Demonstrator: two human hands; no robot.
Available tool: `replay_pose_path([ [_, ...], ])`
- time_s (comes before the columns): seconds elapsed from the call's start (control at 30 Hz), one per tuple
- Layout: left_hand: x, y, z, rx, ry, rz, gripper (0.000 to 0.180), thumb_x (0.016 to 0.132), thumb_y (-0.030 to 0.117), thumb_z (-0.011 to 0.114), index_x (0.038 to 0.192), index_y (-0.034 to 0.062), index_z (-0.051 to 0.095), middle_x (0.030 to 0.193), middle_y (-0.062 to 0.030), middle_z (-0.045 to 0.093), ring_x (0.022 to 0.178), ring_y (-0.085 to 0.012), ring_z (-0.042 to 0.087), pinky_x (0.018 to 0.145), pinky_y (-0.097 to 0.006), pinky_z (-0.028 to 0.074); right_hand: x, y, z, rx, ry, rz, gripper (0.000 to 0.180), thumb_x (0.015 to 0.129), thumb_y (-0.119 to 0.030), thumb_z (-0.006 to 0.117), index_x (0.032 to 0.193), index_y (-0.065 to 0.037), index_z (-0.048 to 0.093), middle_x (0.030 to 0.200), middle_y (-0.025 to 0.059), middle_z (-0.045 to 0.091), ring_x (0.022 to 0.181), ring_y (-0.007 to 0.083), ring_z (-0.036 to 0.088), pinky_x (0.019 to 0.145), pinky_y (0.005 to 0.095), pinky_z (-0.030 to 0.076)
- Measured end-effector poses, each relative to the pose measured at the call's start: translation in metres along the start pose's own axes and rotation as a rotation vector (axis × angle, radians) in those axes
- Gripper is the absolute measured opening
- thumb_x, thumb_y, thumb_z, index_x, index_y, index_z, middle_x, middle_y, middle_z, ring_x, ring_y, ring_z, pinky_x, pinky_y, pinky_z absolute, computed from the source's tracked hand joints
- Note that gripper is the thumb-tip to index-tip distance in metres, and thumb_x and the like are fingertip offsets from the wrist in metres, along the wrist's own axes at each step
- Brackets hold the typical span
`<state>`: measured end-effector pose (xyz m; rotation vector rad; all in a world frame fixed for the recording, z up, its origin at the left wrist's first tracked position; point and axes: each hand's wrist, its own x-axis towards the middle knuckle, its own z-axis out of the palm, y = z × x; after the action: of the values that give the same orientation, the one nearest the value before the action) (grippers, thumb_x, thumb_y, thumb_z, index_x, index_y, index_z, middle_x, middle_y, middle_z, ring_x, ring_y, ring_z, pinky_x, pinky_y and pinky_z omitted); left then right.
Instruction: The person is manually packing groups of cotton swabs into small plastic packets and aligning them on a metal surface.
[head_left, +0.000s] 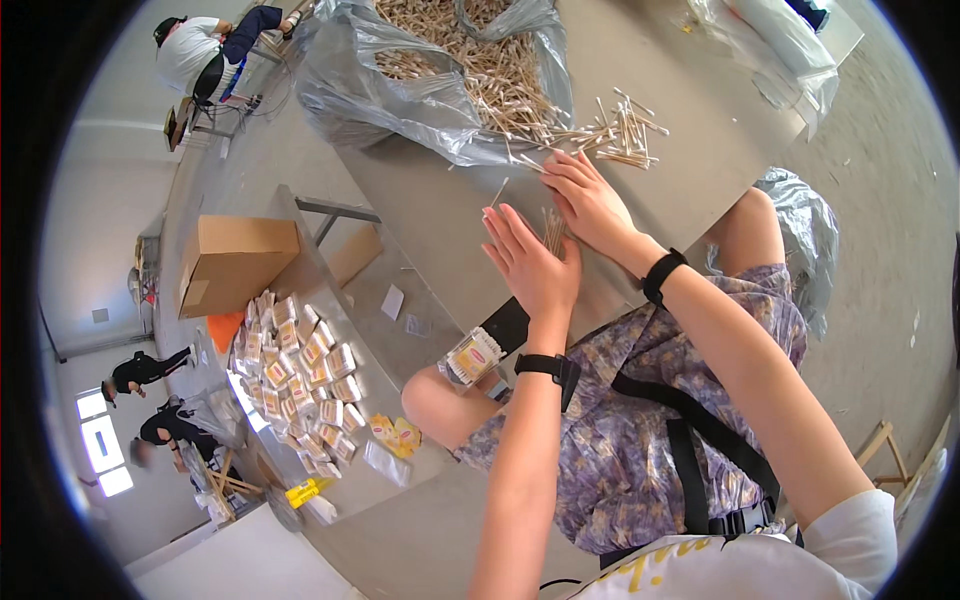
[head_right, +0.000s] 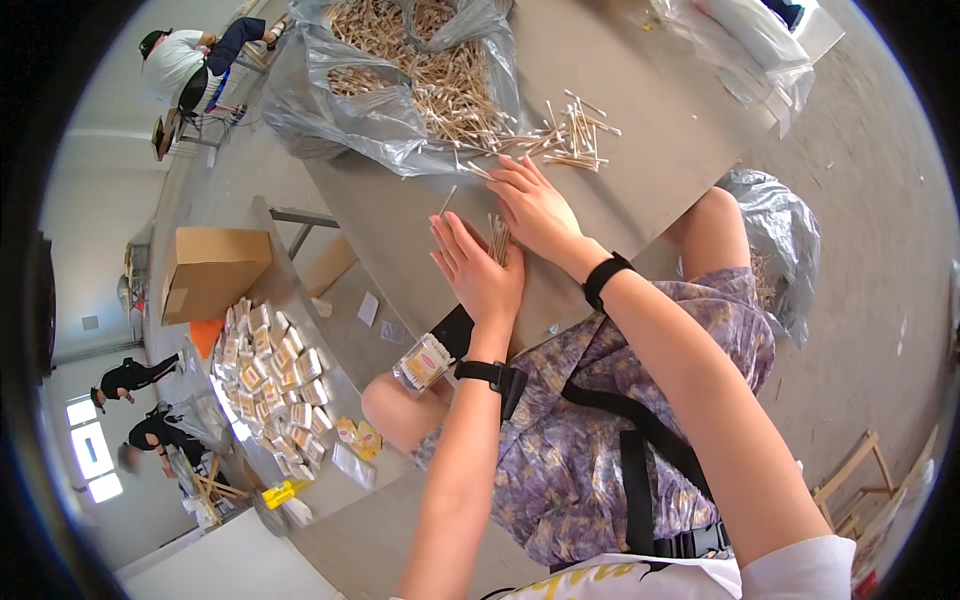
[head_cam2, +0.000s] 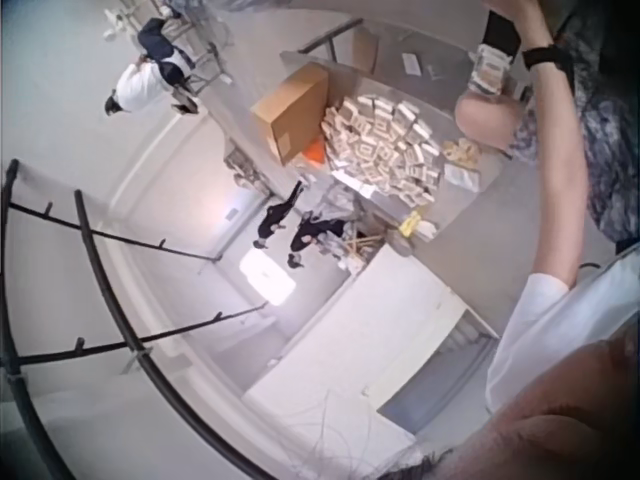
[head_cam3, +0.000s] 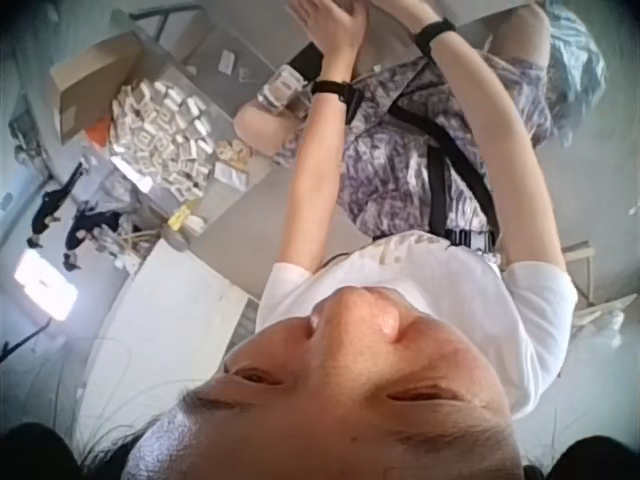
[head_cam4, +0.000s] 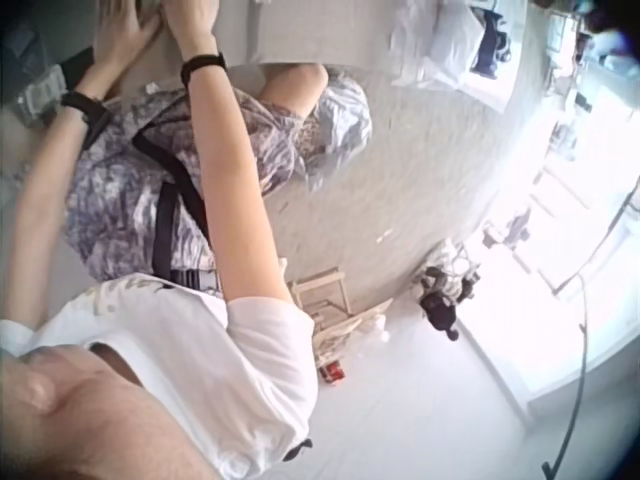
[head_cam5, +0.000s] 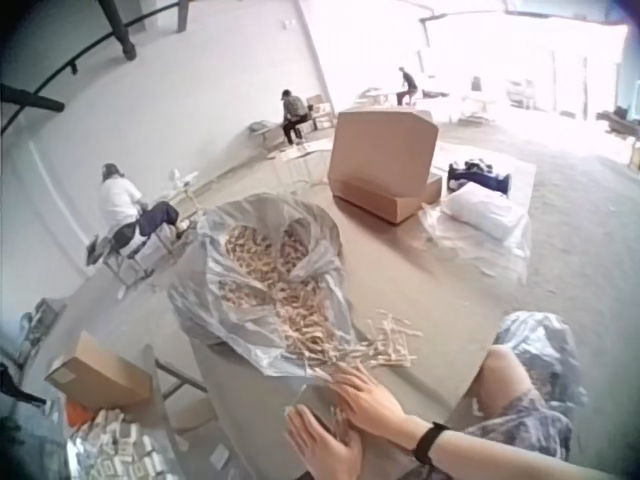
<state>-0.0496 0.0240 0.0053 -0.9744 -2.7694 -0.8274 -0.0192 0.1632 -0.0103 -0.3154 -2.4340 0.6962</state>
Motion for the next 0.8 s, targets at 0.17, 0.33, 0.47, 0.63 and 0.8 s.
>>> replay_pose_path([
  [0.17, 0.012, -0.023, 0.003, -0.004, 0.057, 0.021, 0.090, 0.084, 0.029, 0.067, 0.153, -0.0029, 0.019, 0.158, -0.0277, 0.024, 0.149, -0.0436, 0.019, 0.119, -0.058, 0.017, -0.017, -0.013, -0.009, 0.167, 0.032, 0.101, 0.020, 0.089, 0.000, 0.057, 0.105, -0.002, 0.069, 0.120, 0.0091, 0.066, 0.130, 0.0274, 0.052, 0.120, 0.0449, 0.032],
  [0.33, 0.022, -0.038, -0.009, -0.091, 0.013, 0.121, 0.069, 0.087, 0.016, 0.064, 0.147, 0.0012, 0.034, 0.139, -0.0175, 0.053, 0.137, -0.0378, 0.042, 0.117, -0.056, 0.026, -0.022, -0.012, -0.013, 0.202, 0.092, 0.121, 0.019, 0.086, 0.004, 0.057, 0.101, -0.001, 0.069, 0.115, 0.0103, 0.068, 0.126, 0.0293, 0.055, 0.117, 0.0426, 0.037],
  [0.47, 0.004, -0.029, -0.019, -0.244, -0.098, 0.128, 0.049, 0.090, 0.007, 0.063, 0.137, 0.0006, 0.049, 0.129, -0.0178, 0.060, 0.127, -0.0372, 0.051, 0.109, -0.051, 0.038, -0.024, -0.007, -0.013, 0.186, 0.116, 0.106, 0.018, 0.086, 0.005, 0.057, 0.099, -0.001, 0.068, 0.113, 0.0120, 0.068, 0.121, 0.0311, 0.058, 0.110, 0.0409, 0.043],
  [0.63, -0.020, -0.018, -0.026, -0.200, 0.041, 0.243, 0.028, 0.091, 0.001, 0.060, 0.119, -0.0001, 0.062, 0.115, -0.0187, 0.066, 0.111, -0.0378, 0.060, 0.098, -0.047, 0.046, -0.023, -0.013, -0.011, 0.238, 0.153, 0.146, 0.017, 0.085, 0.006, 0.057, 0.097, -0.001, 0.067, 0.110, 0.0127, 0.068, 0.112, 0.0321, 0.060, 0.097, 0.0417, 0.049],
  [0.8, -0.036, -0.007, -0.021, -0.258, 0.036, 0.247, 0.027, 0.091, -0.001, 0.059, 0.117, -0.0010, 0.063, 0.107, -0.0167, 0.067, 0.107, -0.0344, 0.062, 0.092, -0.043, 0.049, -0.024, -0.010, -0.012, 0.261, 0.164, 0.149, 0.016, 0.084, 0.006, 0.058, 0.095, -0.002, 0.066, 0.106, 0.0121, 0.067, 0.107, 0.0318, 0.061, 0.092, 0.0410, 0.050],
])
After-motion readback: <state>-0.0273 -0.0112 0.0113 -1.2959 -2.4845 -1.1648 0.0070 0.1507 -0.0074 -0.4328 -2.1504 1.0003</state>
